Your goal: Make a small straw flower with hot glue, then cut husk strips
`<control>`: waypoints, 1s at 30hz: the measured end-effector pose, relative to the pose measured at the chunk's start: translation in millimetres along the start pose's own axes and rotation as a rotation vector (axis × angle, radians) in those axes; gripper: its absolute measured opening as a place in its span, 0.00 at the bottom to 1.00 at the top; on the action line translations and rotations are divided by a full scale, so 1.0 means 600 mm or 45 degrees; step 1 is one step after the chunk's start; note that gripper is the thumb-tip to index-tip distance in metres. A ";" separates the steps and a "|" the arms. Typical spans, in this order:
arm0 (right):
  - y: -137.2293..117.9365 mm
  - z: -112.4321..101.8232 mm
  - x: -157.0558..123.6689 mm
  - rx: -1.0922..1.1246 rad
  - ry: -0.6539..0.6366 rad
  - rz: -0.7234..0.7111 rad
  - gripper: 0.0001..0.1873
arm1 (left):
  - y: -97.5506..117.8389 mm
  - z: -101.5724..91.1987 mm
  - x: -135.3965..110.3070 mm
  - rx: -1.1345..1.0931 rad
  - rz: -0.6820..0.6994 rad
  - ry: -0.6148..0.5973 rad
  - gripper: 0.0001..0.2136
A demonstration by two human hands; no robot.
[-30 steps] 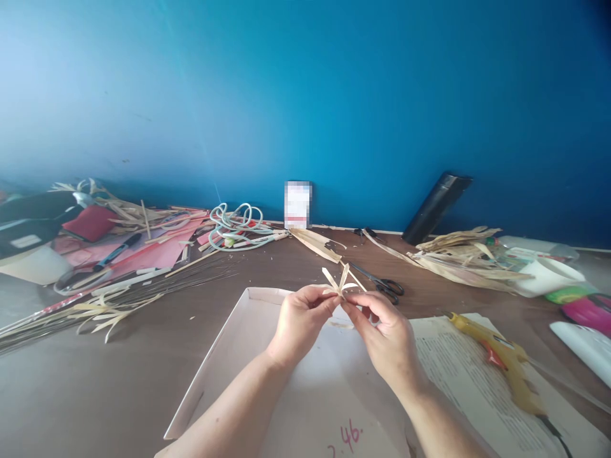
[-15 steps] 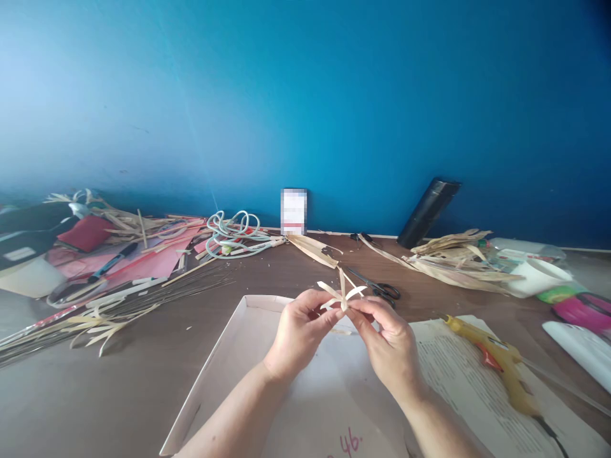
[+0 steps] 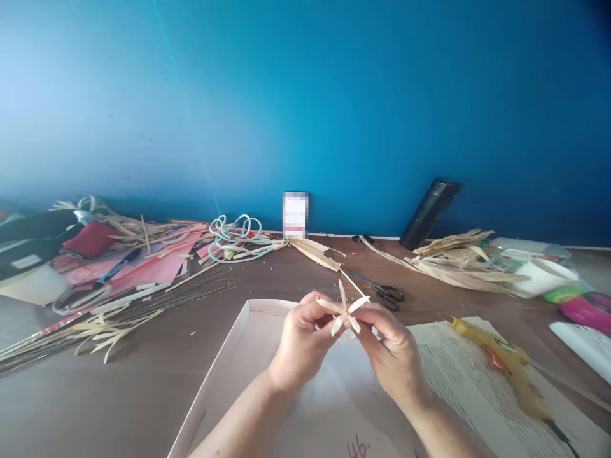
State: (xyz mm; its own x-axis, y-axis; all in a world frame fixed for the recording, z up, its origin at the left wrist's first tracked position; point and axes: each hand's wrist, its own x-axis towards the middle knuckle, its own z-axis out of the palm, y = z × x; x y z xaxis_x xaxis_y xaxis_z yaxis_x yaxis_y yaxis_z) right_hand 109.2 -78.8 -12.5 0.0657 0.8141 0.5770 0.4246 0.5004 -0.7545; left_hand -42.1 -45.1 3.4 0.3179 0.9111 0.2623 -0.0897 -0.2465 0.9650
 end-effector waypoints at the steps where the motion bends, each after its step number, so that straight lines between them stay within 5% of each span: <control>1: 0.000 0.000 -0.001 0.005 -0.009 0.007 0.05 | -0.001 0.000 0.000 -0.002 0.000 0.002 0.08; 10: 0.007 0.000 -0.008 0.055 -0.046 0.046 0.06 | -0.007 0.001 -0.003 0.107 0.082 0.027 0.04; 30: 0.008 -0.002 -0.009 0.050 -0.053 0.014 0.09 | -0.004 0.003 -0.007 0.438 0.655 0.123 0.05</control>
State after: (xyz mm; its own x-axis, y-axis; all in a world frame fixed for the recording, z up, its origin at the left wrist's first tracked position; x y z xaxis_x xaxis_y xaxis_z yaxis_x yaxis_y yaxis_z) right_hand 111.9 -81.4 -18.9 0.0325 0.8308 0.5556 0.3883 0.5017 -0.7730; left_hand -41.5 -48.6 -0.1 0.2263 0.6693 0.7077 0.1055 -0.7391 0.6653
